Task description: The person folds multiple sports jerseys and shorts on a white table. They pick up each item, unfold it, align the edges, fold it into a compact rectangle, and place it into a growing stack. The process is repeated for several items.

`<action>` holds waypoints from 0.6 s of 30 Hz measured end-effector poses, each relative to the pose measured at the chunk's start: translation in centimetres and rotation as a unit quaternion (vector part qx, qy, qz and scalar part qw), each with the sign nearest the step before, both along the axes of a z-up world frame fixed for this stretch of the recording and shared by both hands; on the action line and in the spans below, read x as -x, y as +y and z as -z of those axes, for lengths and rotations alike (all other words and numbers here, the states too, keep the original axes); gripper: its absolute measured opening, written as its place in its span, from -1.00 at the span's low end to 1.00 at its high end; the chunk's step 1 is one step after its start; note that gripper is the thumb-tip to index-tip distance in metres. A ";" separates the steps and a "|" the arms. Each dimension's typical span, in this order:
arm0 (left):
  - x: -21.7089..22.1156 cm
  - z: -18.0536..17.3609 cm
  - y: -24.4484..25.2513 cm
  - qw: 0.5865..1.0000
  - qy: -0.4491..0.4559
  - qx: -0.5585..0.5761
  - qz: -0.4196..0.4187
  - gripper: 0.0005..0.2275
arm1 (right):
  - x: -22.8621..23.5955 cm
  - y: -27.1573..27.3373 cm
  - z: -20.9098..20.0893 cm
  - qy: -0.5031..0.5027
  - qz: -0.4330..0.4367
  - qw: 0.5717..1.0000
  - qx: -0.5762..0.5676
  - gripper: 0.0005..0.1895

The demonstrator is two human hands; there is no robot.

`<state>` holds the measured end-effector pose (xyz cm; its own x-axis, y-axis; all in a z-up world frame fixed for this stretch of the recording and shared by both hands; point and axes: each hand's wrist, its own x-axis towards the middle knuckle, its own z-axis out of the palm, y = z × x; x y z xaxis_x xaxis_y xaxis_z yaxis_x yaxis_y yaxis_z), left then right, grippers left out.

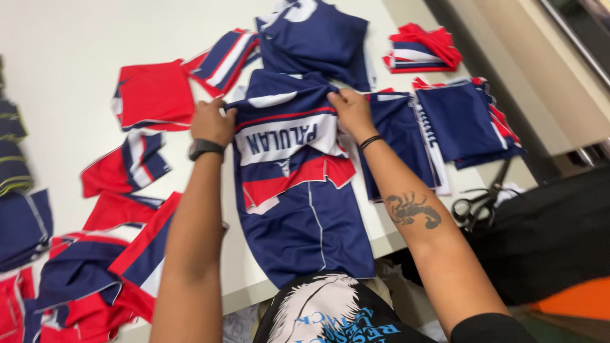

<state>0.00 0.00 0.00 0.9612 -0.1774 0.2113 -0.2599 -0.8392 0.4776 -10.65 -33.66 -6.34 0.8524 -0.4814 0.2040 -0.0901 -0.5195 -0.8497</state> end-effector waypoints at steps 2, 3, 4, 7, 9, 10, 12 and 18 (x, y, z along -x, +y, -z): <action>0.3 0.2 -1.0 0.998 0.050 -0.011 -0.028 -0.73 | -2.0 -0.7 0.7 -0.034 -0.048 0.994 -0.089 -0.73; 0.2 0.1 -1.3 0.997 0.063 -0.006 -0.040 -0.74 | -3.0 -1.1 0.9 -0.053 -0.070 0.988 -0.130 -0.75; 0.0 0.0 -1.7 0.996 0.076 0.001 -0.051 -0.75 | -4.0 -1.4 1.1 -0.031 -0.065 0.993 -0.093 -0.71; -0.7 0.1 -2.1 0.994 0.084 0.000 -0.072 -0.75 | -5.9 -1.9 1.7 0.036 -0.048 0.998 -0.027 -0.61; -1.5 0.2 -2.2 0.993 0.092 -0.007 -0.080 -0.76 | -7.1 -1.7 1.8 0.074 -0.034 0.996 -0.045 -0.60; -2.2 0.2 -2.4 0.991 0.103 -0.011 -0.082 -0.76 | -7.9 -1.7 1.6 0.073 -0.026 0.996 -0.051 -0.64; -2.9 0.6 -2.5 0.990 0.115 0.009 -0.079 -0.72 | -8.5 -1.5 1.7 0.073 -0.001 0.995 -0.066 -0.69; -3.0 3.1 -1.9 0.960 0.238 0.085 -0.120 -0.59 | -6.2 -1.5 3.1 0.135 0.000 0.991 0.005 -0.59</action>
